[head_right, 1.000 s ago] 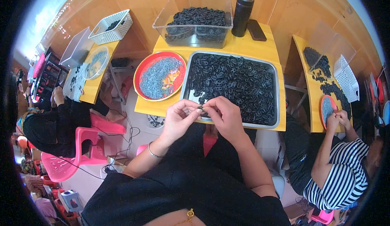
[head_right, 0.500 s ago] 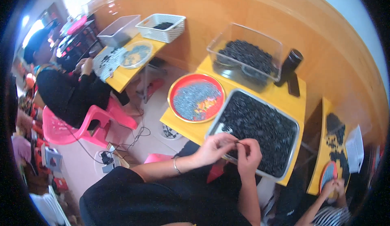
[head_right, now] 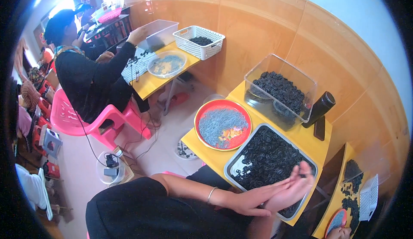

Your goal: The person assembles cord lock toggles by picking springs from a plate and inserting them into plastic stopper components by hand.

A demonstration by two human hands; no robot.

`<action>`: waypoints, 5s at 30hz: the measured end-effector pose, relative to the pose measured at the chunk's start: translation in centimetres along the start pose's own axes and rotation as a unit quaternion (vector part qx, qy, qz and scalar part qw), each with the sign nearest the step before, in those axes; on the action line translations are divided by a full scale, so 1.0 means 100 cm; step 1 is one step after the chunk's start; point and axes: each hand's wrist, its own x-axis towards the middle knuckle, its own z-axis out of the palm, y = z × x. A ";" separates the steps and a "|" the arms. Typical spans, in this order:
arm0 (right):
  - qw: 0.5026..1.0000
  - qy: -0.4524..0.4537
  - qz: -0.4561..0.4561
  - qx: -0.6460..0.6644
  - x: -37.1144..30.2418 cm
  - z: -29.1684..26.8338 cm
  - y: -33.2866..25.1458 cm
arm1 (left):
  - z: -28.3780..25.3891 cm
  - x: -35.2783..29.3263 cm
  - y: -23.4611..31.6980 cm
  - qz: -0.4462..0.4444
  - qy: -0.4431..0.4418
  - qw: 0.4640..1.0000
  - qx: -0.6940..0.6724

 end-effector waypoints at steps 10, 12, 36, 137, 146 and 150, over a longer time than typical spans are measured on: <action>0.993 -0.041 -0.099 0.042 0.023 -0.010 -0.018 | 0.008 0.002 0.009 0.059 -0.026 0.998 -0.004; 0.996 -0.063 -0.055 0.028 0.001 -0.016 -0.010 | -0.007 0.018 0.015 0.059 -0.017 0.998 -0.017; 0.992 -0.029 -0.121 -0.019 0.040 -0.027 -0.044 | 0.006 0.002 0.025 0.111 -0.081 0.990 -0.002; 0.936 -0.265 -0.083 -0.215 -0.033 -0.057 -0.030 | -0.031 -0.063 0.018 -0.109 0.058 0.989 0.078; 0.926 -0.286 0.016 -0.248 -0.037 -0.062 0.038 | -0.101 -0.024 -0.049 -0.142 0.058 0.942 0.298; 0.915 -0.321 0.013 -0.244 -0.048 -0.060 0.048 | -0.099 -0.025 -0.072 -0.106 0.008 0.916 0.387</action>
